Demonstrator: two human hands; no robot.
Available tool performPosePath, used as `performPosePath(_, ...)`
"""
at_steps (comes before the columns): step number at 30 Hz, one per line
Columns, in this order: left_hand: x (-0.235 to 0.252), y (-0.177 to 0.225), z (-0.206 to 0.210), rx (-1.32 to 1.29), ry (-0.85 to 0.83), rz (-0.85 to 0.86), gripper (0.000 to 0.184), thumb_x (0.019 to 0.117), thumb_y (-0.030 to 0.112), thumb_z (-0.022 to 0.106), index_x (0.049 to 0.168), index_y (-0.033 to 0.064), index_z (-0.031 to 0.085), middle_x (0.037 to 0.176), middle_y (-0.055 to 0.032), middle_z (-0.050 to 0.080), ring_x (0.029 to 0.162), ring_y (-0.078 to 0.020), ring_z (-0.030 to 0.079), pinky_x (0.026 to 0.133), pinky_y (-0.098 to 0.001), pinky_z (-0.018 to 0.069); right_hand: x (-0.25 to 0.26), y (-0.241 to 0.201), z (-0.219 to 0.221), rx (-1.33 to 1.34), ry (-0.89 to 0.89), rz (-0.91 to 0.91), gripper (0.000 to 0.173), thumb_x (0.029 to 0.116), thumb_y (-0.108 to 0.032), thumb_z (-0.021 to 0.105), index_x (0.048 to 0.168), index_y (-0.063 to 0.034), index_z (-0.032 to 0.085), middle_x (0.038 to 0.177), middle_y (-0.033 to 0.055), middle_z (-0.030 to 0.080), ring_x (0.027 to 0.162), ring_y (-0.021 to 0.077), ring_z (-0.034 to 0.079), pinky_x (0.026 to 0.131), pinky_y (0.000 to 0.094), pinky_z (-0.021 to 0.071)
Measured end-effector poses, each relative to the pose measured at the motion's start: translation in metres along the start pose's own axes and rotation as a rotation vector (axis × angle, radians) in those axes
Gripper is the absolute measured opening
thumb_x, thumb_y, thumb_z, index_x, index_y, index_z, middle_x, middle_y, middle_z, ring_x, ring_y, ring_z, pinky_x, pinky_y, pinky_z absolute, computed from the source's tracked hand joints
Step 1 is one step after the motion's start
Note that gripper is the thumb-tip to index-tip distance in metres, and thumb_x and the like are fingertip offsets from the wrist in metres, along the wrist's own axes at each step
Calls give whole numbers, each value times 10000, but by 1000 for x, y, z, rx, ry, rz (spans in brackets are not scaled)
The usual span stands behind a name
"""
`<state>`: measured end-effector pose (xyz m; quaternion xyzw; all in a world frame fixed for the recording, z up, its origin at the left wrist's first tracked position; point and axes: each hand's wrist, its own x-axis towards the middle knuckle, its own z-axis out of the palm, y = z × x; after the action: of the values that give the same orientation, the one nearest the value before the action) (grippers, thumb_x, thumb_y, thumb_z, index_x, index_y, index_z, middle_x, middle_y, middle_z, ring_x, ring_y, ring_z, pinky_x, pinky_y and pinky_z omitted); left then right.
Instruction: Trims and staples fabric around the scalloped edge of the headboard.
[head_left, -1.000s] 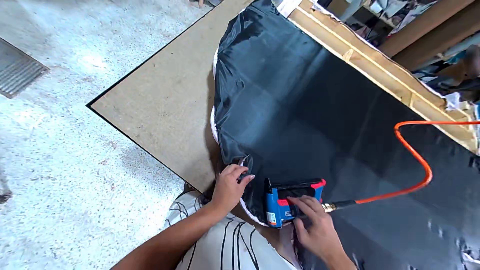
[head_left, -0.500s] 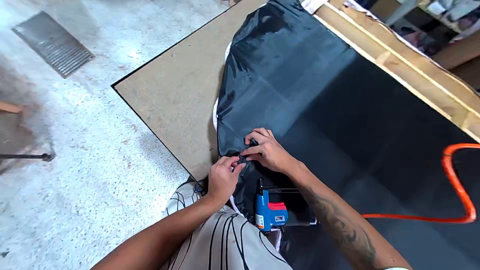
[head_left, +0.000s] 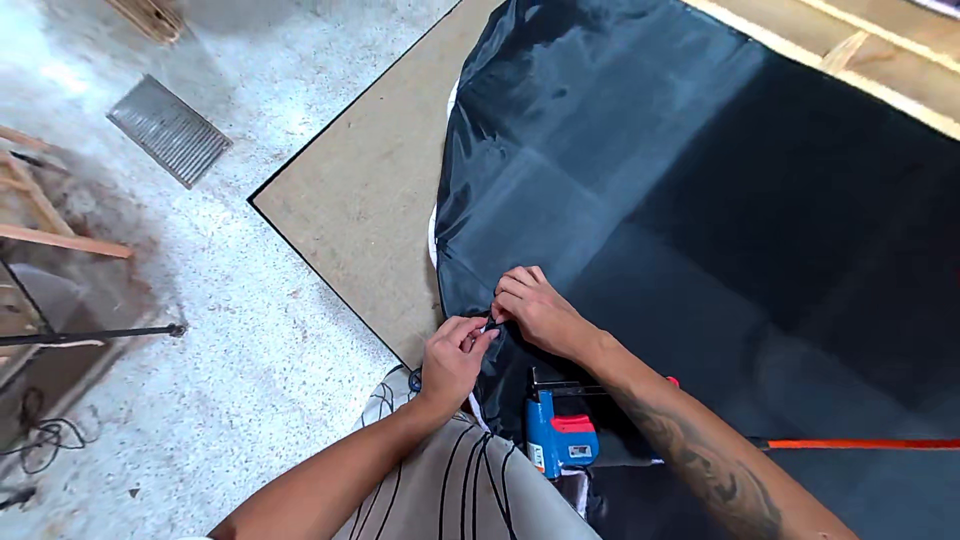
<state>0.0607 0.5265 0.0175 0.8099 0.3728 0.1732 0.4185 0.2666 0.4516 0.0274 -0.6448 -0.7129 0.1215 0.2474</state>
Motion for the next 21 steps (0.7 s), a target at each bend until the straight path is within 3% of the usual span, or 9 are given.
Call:
performPosePath(4,3,3,-2,111,-87,50,192,951,399,726,1042,245,797,928,111,691,730,10,629,656,-203,573,1,0,-4,2,-79,18,176,1029,-153,547,914,-162,679,1034,2,644,1186,209,563,1079,463,401)
performPosePath(8,14,17,-5,135,-248,-116,202,980,414,681,989,238,778,796,79,607,640,-55,549,599,-271,512,7,-3,-9,-47,-168,13,163,1021,-143,540,917,-158,664,1056,17,625,1181,225,554,1071,473,399)
performPosePath(11,22,21,-10,20,-307,-204,170,986,329,694,942,186,774,829,61,658,648,-66,585,616,-284,535,8,-5,-14,-39,-204,11,113,1001,-142,576,950,-181,668,1080,19,620,1172,233,556,1051,495,407)
performPosePath(15,23,19,-13,-29,-339,-211,172,999,310,678,949,166,756,883,44,671,689,-78,610,649,-299,555,9,0,-23,44,-263,16,52,956,-272,686,996,-267,718,1115,-7,600,1180,218,533,1022,486,405)
performPosePath(18,26,20,-15,67,-369,-189,187,1004,338,659,951,187,755,893,62,670,716,-64,617,680,-294,563,10,2,-20,14,-212,35,54,966,-272,679,939,-246,718,1070,-5,599,1124,206,548,985,466,422)
performPosePath(21,26,10,-11,121,-347,-118,223,993,392,648,943,204,756,844,71,638,674,-52,584,635,-276,544,2,-13,-28,-19,-87,185,108,995,-232,657,1085,-203,710,1134,22,624,1098,215,600,935,450,506)
